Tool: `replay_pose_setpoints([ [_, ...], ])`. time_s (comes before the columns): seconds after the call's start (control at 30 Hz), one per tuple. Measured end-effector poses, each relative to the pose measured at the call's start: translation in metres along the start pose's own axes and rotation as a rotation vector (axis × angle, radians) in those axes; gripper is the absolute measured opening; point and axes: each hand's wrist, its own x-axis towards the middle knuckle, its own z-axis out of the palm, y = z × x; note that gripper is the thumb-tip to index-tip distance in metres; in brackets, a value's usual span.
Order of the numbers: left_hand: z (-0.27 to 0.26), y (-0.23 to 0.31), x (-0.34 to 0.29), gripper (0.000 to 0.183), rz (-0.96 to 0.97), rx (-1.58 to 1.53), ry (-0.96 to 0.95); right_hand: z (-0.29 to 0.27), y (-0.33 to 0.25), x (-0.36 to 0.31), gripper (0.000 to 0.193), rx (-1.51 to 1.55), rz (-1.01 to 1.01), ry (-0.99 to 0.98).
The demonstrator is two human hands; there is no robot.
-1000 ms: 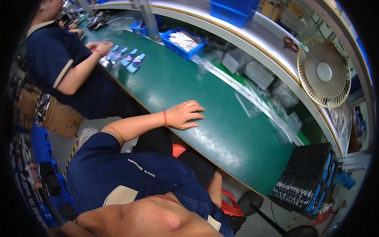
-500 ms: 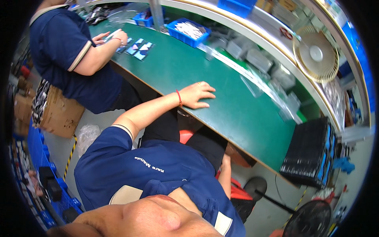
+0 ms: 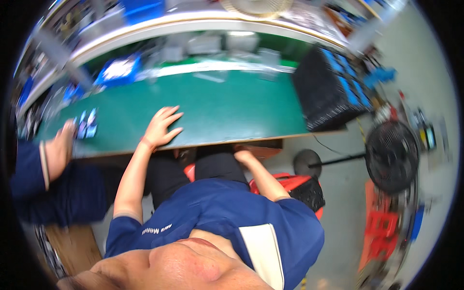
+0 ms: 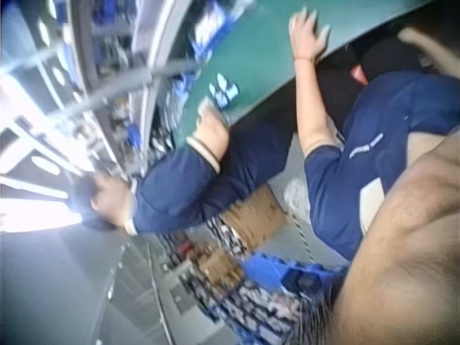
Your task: The person is assembling electronic components, specifically placing small screens into plastic housings.
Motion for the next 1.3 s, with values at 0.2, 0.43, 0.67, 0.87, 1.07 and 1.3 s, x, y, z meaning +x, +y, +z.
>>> replay_pose_setpoints([
  [0.2, 0.000, 0.007, 0.013, 0.047, -0.059, -0.066, -0.039, -0.073, -0.065, -0.087, 0.035, -0.318, -0.378, 0.043],
  [0.43, 0.004, 0.003, 0.013, 0.043, -0.078, -0.090, -0.009, -0.115, -0.069, -0.104, 0.013, -0.058, -0.736, 0.905],
  [0.67, 0.005, 0.001, 0.015, 0.043, -0.071, -0.114, -0.002, -0.107, -0.050, -0.071, 0.016, -0.187, -0.811, 1.371],
  [0.87, 0.005, -0.003, 0.016, 0.045, -0.065, -0.115, -0.019, -0.105, -0.052, -0.065, 0.018, -0.157, -0.740, 1.359],
  [1.07, 0.004, -0.006, 0.014, 0.044, -0.091, -0.137, -0.015, -0.130, -0.071, -0.057, 0.022, 0.188, -0.500, 0.975],
  [1.3, 0.004, -0.006, 0.014, 0.042, -0.099, -0.136, -0.019, -0.232, -0.104, 0.022, 0.066, -0.402, -0.409, 1.367],
])
